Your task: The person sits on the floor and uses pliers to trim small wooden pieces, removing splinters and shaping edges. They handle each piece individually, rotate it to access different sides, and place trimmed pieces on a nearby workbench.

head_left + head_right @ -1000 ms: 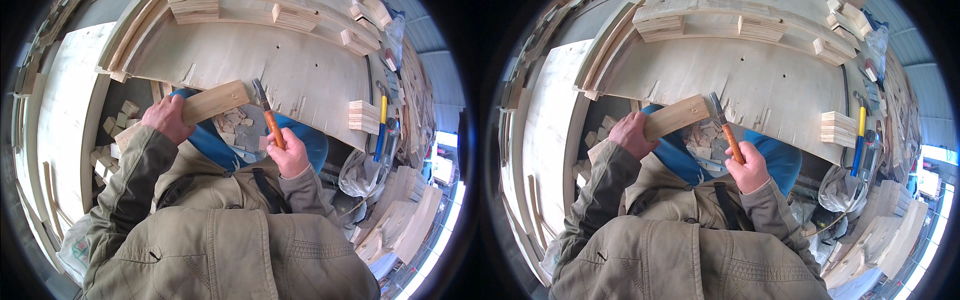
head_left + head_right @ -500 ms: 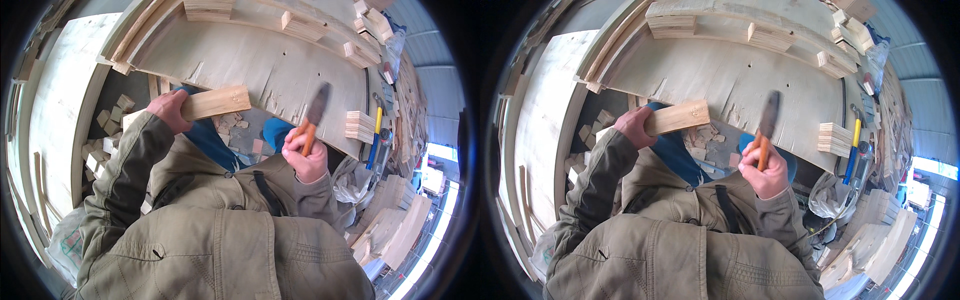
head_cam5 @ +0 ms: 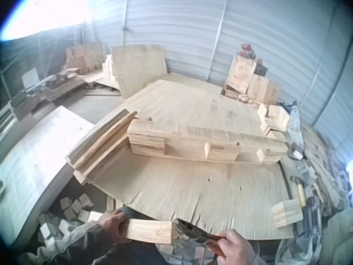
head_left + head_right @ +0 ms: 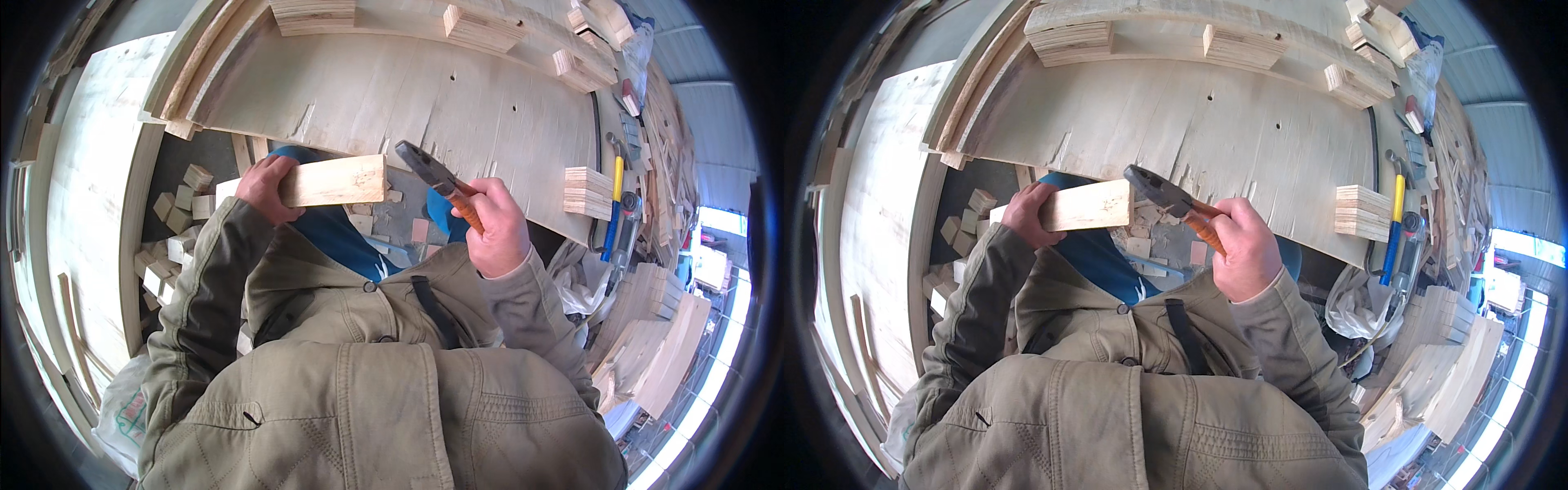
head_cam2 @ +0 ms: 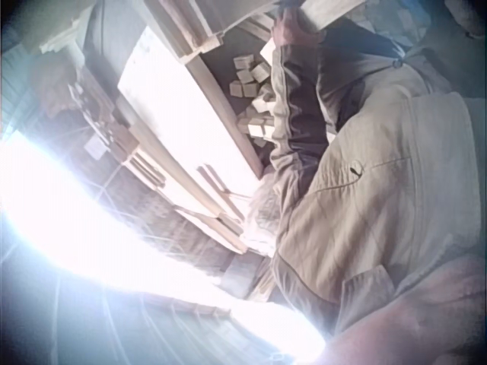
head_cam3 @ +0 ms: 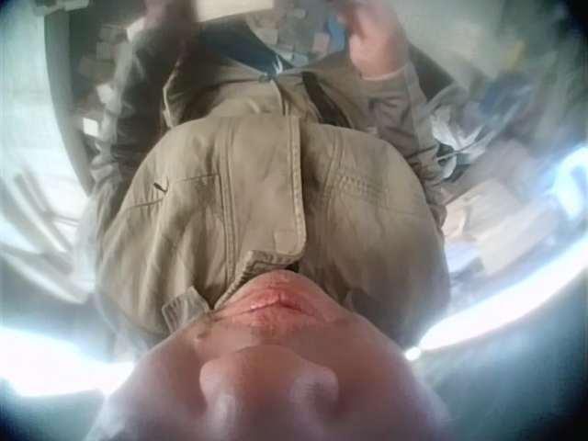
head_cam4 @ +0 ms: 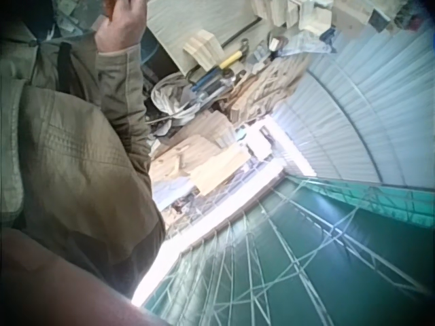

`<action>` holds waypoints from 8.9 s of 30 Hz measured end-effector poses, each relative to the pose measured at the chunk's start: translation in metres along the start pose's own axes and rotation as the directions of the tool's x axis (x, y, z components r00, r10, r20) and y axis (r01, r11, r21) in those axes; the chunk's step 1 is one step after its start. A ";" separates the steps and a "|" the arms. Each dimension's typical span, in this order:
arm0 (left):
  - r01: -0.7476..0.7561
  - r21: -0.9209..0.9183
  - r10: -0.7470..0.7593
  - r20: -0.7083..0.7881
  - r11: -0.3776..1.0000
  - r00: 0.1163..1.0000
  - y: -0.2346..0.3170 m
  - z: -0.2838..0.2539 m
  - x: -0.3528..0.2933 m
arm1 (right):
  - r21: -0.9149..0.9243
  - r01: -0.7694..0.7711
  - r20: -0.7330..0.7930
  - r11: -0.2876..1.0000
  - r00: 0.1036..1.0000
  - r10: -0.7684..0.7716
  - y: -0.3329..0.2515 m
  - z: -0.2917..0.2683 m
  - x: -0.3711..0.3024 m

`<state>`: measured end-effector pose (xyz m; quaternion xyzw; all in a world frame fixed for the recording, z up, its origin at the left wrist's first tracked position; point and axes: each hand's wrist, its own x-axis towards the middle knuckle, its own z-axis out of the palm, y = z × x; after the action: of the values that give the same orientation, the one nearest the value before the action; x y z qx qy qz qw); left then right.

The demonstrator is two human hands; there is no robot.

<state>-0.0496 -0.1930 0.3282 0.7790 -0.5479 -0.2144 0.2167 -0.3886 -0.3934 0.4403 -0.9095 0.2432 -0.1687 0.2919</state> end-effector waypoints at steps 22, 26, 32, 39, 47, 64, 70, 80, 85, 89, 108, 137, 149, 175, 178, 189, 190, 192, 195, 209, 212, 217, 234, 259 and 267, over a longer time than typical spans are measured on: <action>-0.074 0.055 0.069 0.100 0.996 0.993 0.033 -0.039 -0.004 | -0.476 0.286 0.235 0.832 0.953 -0.193 0.004 -0.006 0.005; -0.053 0.081 0.042 0.133 0.995 0.990 0.036 -0.042 -0.007 | -0.485 0.280 0.267 0.829 0.950 -0.164 0.002 -0.006 0.003; -0.047 0.095 0.034 0.140 0.994 0.990 0.041 -0.045 -0.009 | -0.486 0.315 0.261 0.815 0.942 -0.209 0.002 -0.005 0.002; -0.087 0.128 0.071 0.127 0.988 0.989 0.045 -0.048 -0.008 | -0.427 0.287 0.296 0.858 0.940 -0.167 0.004 -0.006 -0.003; -0.111 0.156 0.097 0.094 0.982 0.991 0.050 -0.048 -0.010 | -0.367 0.197 0.314 0.909 0.946 -0.078 0.006 -0.003 -0.008; 0.198 0.269 -0.186 -0.069 0.943 0.980 0.053 -0.042 -0.035 | 0.053 -0.132 -0.063 0.990 0.989 0.135 0.009 0.013 -0.026; 0.321 0.324 -0.336 -0.012 0.890 0.942 0.066 -0.026 -0.038 | 0.289 -0.215 0.004 0.933 0.975 0.223 -0.005 0.033 -0.032; 0.336 0.380 -0.374 0.028 0.862 0.927 0.087 -0.028 -0.038 | 0.439 -0.089 -0.029 0.894 0.993 0.113 -0.023 0.037 -0.015; 0.347 0.380 -0.391 0.044 0.857 0.919 0.093 -0.029 -0.038 | 0.410 -0.146 0.025 0.900 0.988 0.149 -0.026 0.037 -0.014; 0.386 0.354 -0.452 0.122 0.852 0.884 0.098 -0.031 -0.038 | 0.121 0.013 -0.064 0.993 0.998 -0.005 -0.025 0.050 -0.005; 0.376 0.316 -0.430 0.120 0.871 0.895 0.101 -0.031 -0.038 | -0.166 0.088 -0.114 0.982 0.988 -0.108 -0.044 0.053 0.010; 0.402 0.289 -0.454 0.142 0.869 0.880 0.102 -0.035 -0.037 | -0.214 0.119 -0.102 0.970 0.984 -0.143 -0.041 0.069 0.014; 0.395 0.289 -0.446 0.138 0.872 0.884 0.101 -0.034 -0.038 | -0.178 0.141 -0.143 0.974 0.976 -0.167 -0.047 0.063 0.013; 0.391 0.278 -0.439 0.138 0.877 0.888 0.101 -0.034 -0.038 | -0.169 0.143 -0.246 0.975 0.952 -0.183 -0.051 0.058 0.018; 0.398 0.279 -0.449 0.153 0.874 0.880 0.101 -0.034 -0.038 | -0.194 0.108 -0.134 0.975 0.982 -0.135 -0.041 0.067 0.013; 0.389 0.260 -0.434 0.148 0.884 0.889 0.099 -0.034 -0.037 | -0.132 0.019 -0.173 0.991 0.984 -0.042 -0.024 0.066 0.011; 0.381 0.251 -0.425 0.148 0.890 0.893 0.098 -0.034 -0.037 | -0.116 0.000 -0.179 0.993 0.984 -0.021 -0.024 0.066 0.010; 0.375 0.206 -0.411 0.175 0.904 0.895 0.093 -0.036 -0.036 | -0.075 -0.038 -0.181 0.996 0.983 0.024 -0.022 0.065 0.008; 0.364 0.124 -0.383 0.199 0.923 0.902 0.084 -0.039 -0.035 | -0.008 -0.082 -0.174 0.997 0.981 0.079 -0.019 0.065 0.004; 0.423 -0.202 -0.343 0.338 0.883 0.876 0.055 -0.043 -0.028 | 0.041 -0.061 -0.223 0.997 0.972 0.068 -0.015 0.062 -0.004; 0.404 -0.159 -0.344 0.306 0.901 0.888 0.061 -0.045 -0.029 | 0.074 -0.115 -0.183 0.991 0.975 0.127 -0.016 0.060 -0.006; 0.339 0.179 -0.369 0.176 0.923 0.913 0.079 -0.044 -0.034 | 0.569 -0.145 -0.172 0.810 0.942 0.289 -0.020 0.051 -0.012; 0.241 0.289 -0.292 0.145 0.926 0.945 0.082 -0.064 -0.024 | -0.424 0.335 0.102 0.841 0.941 -0.323 0.022 -0.005 0.035; 0.223 0.234 -0.270 0.192 0.946 0.944 0.064 -0.057 -0.021 | -0.463 0.460 0.227 0.758 0.888 -0.400 0.025 0.013 0.085; 0.225 0.240 -0.270 0.172 0.944 0.947 0.065 -0.056 -0.021 | -0.423 0.466 0.240 0.777 0.885 -0.399 0.027 0.011 0.090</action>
<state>-0.0737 -0.1874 0.4127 0.8349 -0.4846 -0.2571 0.0443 -0.3183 -0.4562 0.4299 -0.9932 0.0401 -0.1045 0.0324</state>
